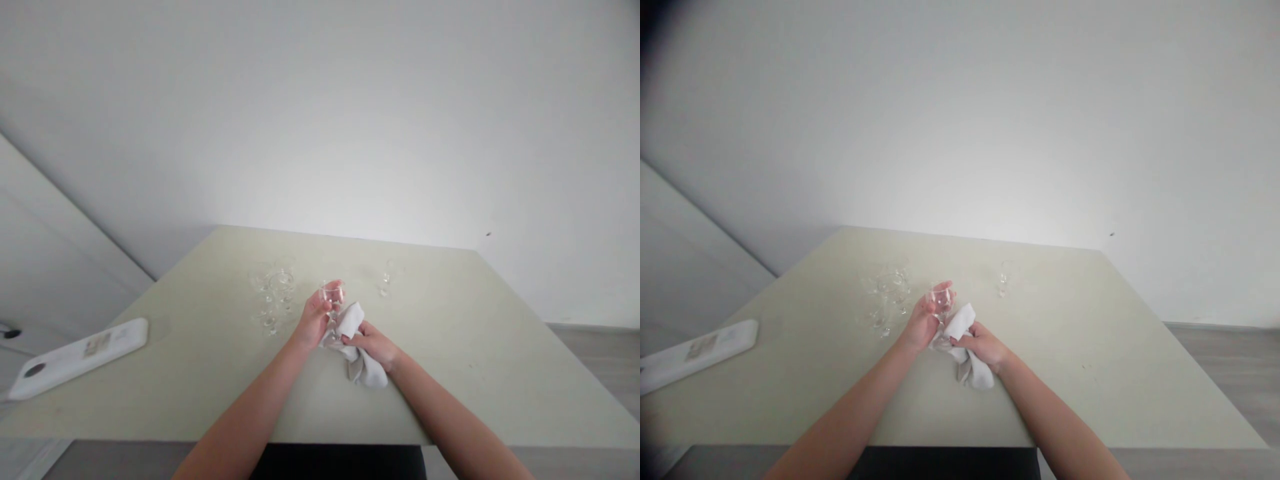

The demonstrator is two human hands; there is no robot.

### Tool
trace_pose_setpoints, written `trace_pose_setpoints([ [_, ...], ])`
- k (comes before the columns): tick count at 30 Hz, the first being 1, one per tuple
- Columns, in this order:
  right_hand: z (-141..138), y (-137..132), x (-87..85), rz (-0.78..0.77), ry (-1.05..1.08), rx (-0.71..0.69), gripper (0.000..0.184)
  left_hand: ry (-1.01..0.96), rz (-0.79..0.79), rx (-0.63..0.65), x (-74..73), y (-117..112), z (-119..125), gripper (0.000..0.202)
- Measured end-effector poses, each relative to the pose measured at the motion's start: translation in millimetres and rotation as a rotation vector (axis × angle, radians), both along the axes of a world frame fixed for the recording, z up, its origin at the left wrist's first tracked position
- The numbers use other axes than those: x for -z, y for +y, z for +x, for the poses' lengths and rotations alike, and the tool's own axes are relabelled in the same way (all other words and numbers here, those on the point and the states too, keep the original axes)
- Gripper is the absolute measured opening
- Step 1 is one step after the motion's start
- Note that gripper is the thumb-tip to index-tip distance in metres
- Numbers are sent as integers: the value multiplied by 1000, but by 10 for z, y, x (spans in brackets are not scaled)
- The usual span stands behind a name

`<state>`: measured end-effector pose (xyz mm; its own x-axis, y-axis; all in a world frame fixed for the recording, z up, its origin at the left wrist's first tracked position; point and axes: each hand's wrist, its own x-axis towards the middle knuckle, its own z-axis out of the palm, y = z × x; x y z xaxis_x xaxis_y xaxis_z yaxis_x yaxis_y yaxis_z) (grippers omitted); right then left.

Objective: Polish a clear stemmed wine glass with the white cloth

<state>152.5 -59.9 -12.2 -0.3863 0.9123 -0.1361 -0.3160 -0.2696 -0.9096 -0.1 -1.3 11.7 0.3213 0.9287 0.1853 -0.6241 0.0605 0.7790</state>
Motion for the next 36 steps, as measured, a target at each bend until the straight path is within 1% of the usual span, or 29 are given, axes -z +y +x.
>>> trace_pose_setpoints([
  [6,-5,-1,-31,11,-16,10,46,3,-16,13,13,-4,0,70],
  [11,12,9,-28,34,-88,10,39,-5,-13,14,43,10,-8,69],
  [15,7,6,-52,80,-164,2,37,28,-2,8,33,3,8,67],
  [20,-2,-16,-93,179,-263,-68,32,93,20,50,28,-50,55,66],
  [23,3,-28,-84,232,-283,-100,33,150,46,60,20,-89,68,65],
  [27,15,-35,-69,261,-331,-131,36,200,107,58,-11,-121,62,63],
  [31,33,-35,-78,299,-380,-152,41,212,127,53,-30,-133,60,62],
  [36,61,-42,-98,338,-440,-231,41,200,120,66,-24,-134,66,63],
])
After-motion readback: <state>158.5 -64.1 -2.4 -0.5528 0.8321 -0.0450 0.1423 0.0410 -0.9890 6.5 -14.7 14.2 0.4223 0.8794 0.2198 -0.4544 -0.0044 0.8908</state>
